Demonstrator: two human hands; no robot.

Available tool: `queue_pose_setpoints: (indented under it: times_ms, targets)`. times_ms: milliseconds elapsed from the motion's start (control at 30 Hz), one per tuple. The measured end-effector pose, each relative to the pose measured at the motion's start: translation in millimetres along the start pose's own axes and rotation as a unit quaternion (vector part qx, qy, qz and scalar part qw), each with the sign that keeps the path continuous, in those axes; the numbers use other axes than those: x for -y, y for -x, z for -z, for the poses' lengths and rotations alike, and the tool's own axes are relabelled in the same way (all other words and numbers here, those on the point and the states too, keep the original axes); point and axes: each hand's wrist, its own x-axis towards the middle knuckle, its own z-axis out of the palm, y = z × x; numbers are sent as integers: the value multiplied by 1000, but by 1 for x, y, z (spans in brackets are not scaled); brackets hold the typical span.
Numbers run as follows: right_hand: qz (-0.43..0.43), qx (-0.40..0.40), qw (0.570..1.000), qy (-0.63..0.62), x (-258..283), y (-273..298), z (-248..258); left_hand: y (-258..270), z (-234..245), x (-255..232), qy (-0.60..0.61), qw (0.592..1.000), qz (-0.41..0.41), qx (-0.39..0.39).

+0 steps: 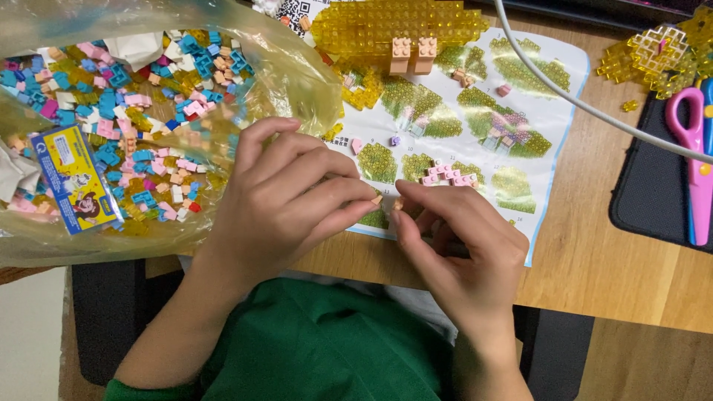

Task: The person assembles a small toy figure using multicolored plastic blocks. They search for specific blocks in a large bag and snap them together by hand according to an instruction sheet.

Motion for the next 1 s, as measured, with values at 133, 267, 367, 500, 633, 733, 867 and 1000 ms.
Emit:
queue_pose_setpoints:
  times_ms: [133,267,367,500,633,733,867,1000]
  targets:
    - [-9,14,1000,2,0,0,0,0,0,0,2,1000,-10,-4]
    - [4,12,1000,5,-3,0,0,0,-2,-2,-10,1000,-22,-2]
    - [11,15,1000,7,-4,-1,2,-2,-2,-3,-14,1000,-25,-3]
    - [31,15,999,7,-4,-2,3,-2,-3,-3,-15,999,-36,-9]
    - [44,18,999,-3,-4,-3,4,-4,-3,-5,-21,999,-33,-12]
    - [48,13,999,-12,-5,-3,5,-4,-3,-5,-10,999,-35,-16]
    - [59,24,998,-25,-6,-3,6,-4,-3,-7,-6,1000,-27,-13]
    - [64,28,997,-15,-6,-3,7,-5,-2,-8,2,1000,-21,-10]
